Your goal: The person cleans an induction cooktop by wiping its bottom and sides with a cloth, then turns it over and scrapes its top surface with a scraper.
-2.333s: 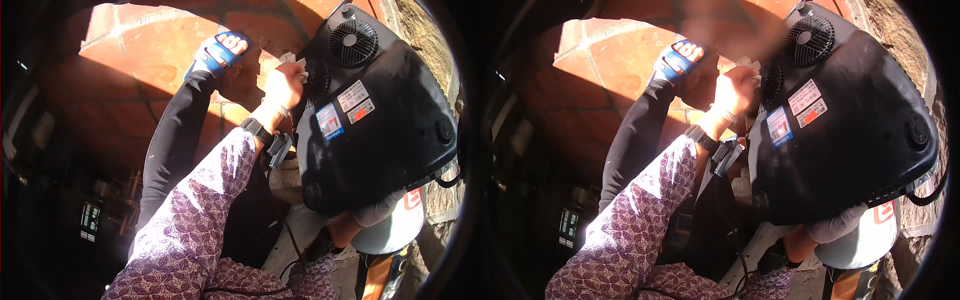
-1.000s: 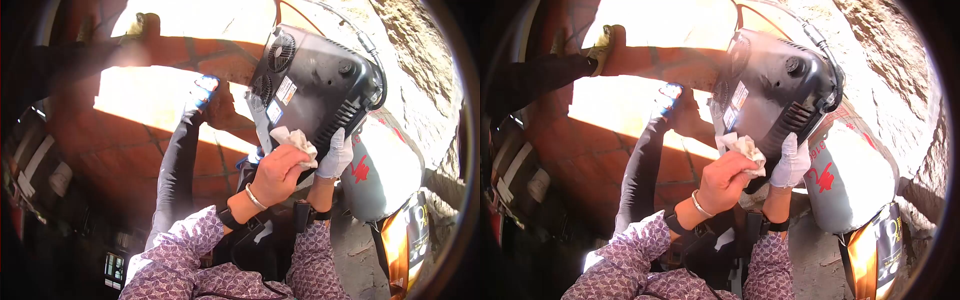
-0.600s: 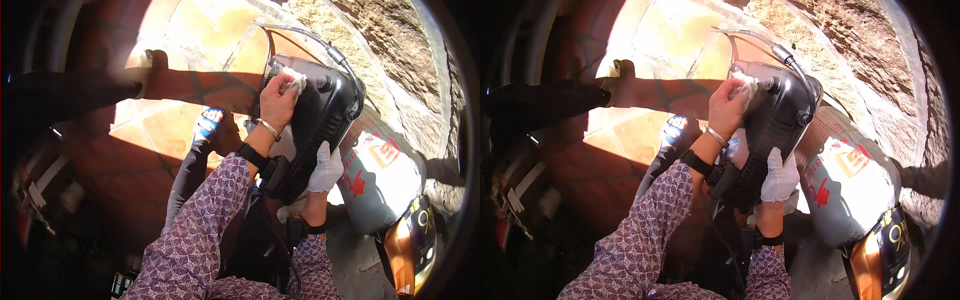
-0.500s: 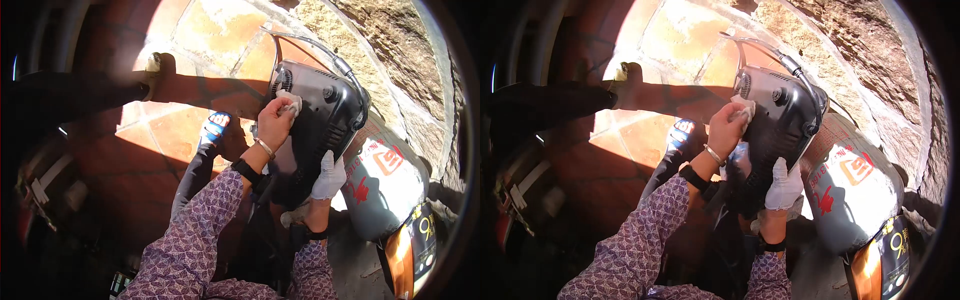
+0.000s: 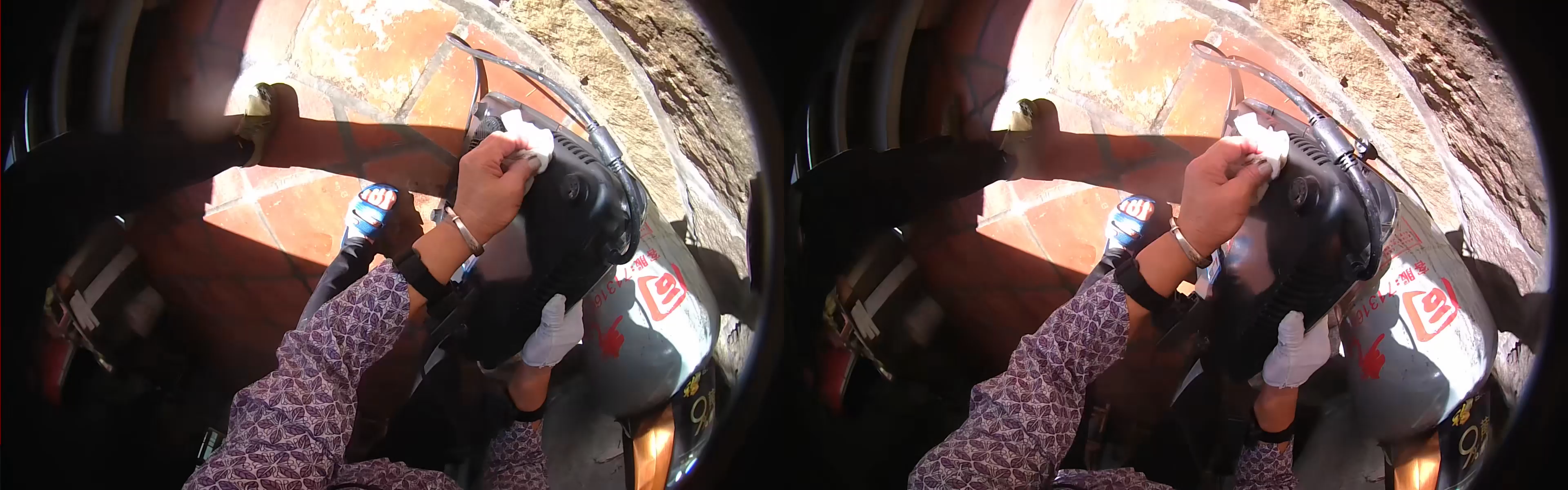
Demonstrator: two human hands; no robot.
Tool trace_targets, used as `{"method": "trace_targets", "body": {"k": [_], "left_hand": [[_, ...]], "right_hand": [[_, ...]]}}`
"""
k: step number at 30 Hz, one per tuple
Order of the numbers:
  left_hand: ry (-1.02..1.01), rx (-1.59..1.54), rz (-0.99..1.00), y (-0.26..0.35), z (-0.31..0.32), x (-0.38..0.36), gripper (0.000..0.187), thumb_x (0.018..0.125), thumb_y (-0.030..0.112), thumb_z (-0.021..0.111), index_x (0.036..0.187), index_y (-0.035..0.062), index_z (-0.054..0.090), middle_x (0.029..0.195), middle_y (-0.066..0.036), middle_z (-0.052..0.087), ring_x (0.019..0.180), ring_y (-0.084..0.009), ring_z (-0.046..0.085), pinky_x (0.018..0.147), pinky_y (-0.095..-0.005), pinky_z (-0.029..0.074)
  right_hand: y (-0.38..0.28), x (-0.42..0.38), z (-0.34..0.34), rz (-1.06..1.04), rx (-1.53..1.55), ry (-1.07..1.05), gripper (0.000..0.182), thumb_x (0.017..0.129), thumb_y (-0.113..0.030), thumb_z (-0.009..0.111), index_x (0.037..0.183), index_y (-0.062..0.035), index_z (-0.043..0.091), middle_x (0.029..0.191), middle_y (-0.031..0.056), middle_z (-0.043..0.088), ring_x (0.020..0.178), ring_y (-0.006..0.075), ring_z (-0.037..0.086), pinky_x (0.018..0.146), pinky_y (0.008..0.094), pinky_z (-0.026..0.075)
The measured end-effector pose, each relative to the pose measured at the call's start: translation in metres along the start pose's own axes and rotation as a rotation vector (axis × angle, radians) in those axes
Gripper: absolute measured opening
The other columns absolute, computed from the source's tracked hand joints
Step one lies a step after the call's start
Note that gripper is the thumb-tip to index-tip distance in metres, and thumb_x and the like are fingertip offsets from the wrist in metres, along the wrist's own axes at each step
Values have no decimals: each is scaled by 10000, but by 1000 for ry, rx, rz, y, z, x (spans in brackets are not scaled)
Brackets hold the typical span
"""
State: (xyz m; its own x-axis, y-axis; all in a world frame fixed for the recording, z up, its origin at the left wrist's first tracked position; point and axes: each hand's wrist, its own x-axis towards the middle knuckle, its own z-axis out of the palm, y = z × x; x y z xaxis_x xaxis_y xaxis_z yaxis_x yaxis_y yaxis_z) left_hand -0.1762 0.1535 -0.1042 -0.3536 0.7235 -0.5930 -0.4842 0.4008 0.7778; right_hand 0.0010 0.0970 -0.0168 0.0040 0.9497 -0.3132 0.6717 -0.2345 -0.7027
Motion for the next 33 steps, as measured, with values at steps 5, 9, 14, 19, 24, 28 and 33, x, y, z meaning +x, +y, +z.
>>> {"method": "trace_targets", "body": {"k": [5,9,14,19,24,28,33], "left_hand": [[-10,40,-48,-63,-13,90,239,804,65,649,1029,-13,629,915,-99,685,814,-142,643,753,-272,508],[-80,626,391,-147,-40,168,188,804,154,656,948,35,671,854,-115,693,801,-200,661,768,-283,502],[-132,1193,458,-193,-58,234,186,818,188,594,921,51,666,829,-142,664,811,-245,648,746,-317,493],[42,823,29,-247,-58,245,81,824,148,563,859,75,571,803,-89,633,751,-227,616,693,-322,478],[-178,109,-496,-167,-71,195,298,911,295,525,1143,132,617,749,-71,619,564,-157,573,444,-319,452],[95,-61,-398,-85,-70,122,134,811,128,621,935,90,589,778,-26,570,705,-170,547,664,-365,484],[-221,1062,224,-97,-114,88,94,856,121,603,935,73,620,876,-32,619,797,-149,601,742,-354,529]], "right_hand": [[0,-5,-4,127,179,-65,588,962,-361,490,1293,123,443,1160,143,584,993,198,575,875,302,462],[10,-12,-14,250,129,-1,596,924,-412,529,1219,106,507,1037,100,596,857,156,572,746,275,478],[14,-24,-26,381,-45,-7,736,851,-529,556,1200,117,506,1019,127,608,889,194,604,781,299,495],[5,-10,-3,250,149,180,402,788,-246,573,1001,91,631,872,92,659,742,163,609,701,289,506],[23,-28,-31,299,136,-56,501,800,-251,643,1154,93,557,1052,135,645,889,187,617,794,324,503],[7,-53,-42,498,371,-222,596,787,-257,684,1234,88,494,1123,143,618,955,193,603,839,335,490],[-23,-76,-60,921,792,-358,737,771,-265,737,1335,82,414,1211,154,583,1038,200,585,894,348,473]]}}
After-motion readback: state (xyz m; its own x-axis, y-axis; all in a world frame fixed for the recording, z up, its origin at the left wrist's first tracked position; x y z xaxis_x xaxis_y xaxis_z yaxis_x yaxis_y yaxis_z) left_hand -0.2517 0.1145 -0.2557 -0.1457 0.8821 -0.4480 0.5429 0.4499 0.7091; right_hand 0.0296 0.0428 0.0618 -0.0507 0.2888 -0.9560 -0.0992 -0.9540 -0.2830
